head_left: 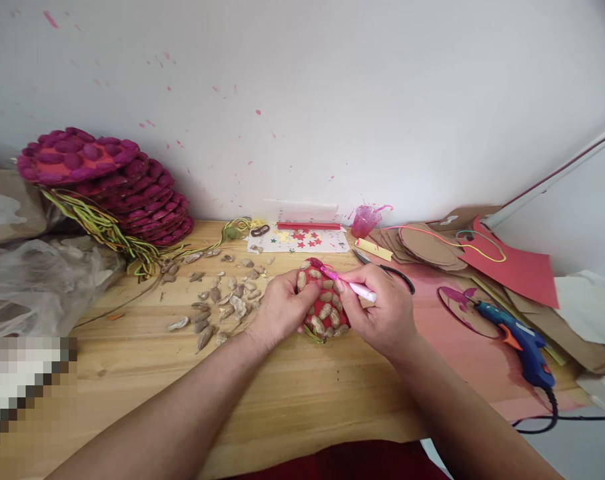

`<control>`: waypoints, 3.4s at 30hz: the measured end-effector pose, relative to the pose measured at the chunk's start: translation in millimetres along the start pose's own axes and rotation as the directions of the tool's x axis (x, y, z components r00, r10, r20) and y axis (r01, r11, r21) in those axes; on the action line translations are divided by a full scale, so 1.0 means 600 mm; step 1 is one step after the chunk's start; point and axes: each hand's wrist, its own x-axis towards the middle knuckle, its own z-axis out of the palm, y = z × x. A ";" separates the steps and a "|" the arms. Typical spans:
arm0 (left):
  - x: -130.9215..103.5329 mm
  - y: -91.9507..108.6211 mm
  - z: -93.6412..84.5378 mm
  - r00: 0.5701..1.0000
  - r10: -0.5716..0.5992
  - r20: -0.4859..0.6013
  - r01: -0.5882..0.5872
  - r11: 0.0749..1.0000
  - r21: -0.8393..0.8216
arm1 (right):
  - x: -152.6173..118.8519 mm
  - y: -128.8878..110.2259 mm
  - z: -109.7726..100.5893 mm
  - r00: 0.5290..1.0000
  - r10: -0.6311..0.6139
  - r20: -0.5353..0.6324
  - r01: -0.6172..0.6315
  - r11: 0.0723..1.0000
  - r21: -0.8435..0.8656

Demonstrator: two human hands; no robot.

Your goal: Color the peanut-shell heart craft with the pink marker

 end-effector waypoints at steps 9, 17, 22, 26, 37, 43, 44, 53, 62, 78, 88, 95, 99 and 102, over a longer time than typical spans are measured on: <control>-0.003 0.005 0.002 1.000 -0.002 -0.022 0.002 1.000 0.013 | 0.002 0.002 0.000 1.000 0.019 -0.009 -0.019 1.000 0.017; -0.004 0.006 0.000 1.000 0.019 -0.014 -0.019 0.998 0.055 | 0.003 0.001 -0.002 1.000 0.018 -0.007 -0.018 1.000 0.023; -0.004 0.004 -0.001 1.000 0.028 -0.009 -0.028 0.998 0.052 | 0.003 0.001 -0.001 0.998 0.035 -0.043 -0.033 0.998 0.046; -0.006 0.003 0.000 0.999 0.042 0.007 -0.043 0.997 0.071 | 0.003 0.001 -0.001 0.998 0.025 -0.052 -0.020 0.996 0.089; -0.006 0.000 -0.002 0.997 0.063 0.047 -0.067 0.994 0.086 | 0.002 0.001 -0.002 0.999 0.048 -0.019 -0.046 0.992 0.120; -0.006 0.002 -0.001 0.998 0.052 0.033 -0.054 0.996 0.067 | 0.000 -0.002 -0.003 0.998 0.057 0.003 -0.057 0.992 0.112; -0.005 0.002 -0.001 0.998 0.050 0.025 -0.052 0.997 0.054 | 0.000 -0.003 -0.003 0.998 0.063 -0.001 -0.062 0.992 0.106; -0.007 0.004 -0.001 0.997 0.070 0.017 -0.070 0.996 0.054 | 0.002 -0.005 -0.004 0.999 0.047 -0.013 -0.044 0.990 0.131; -0.005 0.006 0.000 0.999 0.051 0.014 -0.051 0.998 0.024 | 0.001 0.001 0.003 1.000 0.018 0.019 -0.021 0.988 0.150; -0.004 0.006 0.002 0.999 0.038 -0.003 -0.038 0.999 -0.015 | -0.001 -0.003 0.000 1.000 0.023 0.022 -0.026 0.991 0.134; 0.001 0.001 0.000 1.000 0.019 0.002 -0.019 0.994 -0.103 | 0.002 0.003 -0.002 0.995 0.091 -0.032 -0.087 0.990 0.107; 0.003 -0.008 -0.004 0.998 0.058 0.020 -0.058 0.998 -0.038 | 0.002 0.002 0.000 0.986 0.159 -0.055 -0.153 0.983 0.101; 0.004 -0.012 -0.003 0.996 0.051 0.070 -0.048 0.998 -0.037 | 0.003 0.002 0.001 0.984 0.167 -0.061 -0.161 0.983 0.088; 0.007 -0.019 -0.002 0.993 0.073 0.090 -0.065 0.994 -0.091 | 0.002 0.002 0.004 0.980 0.188 -0.066 -0.181 0.978 0.100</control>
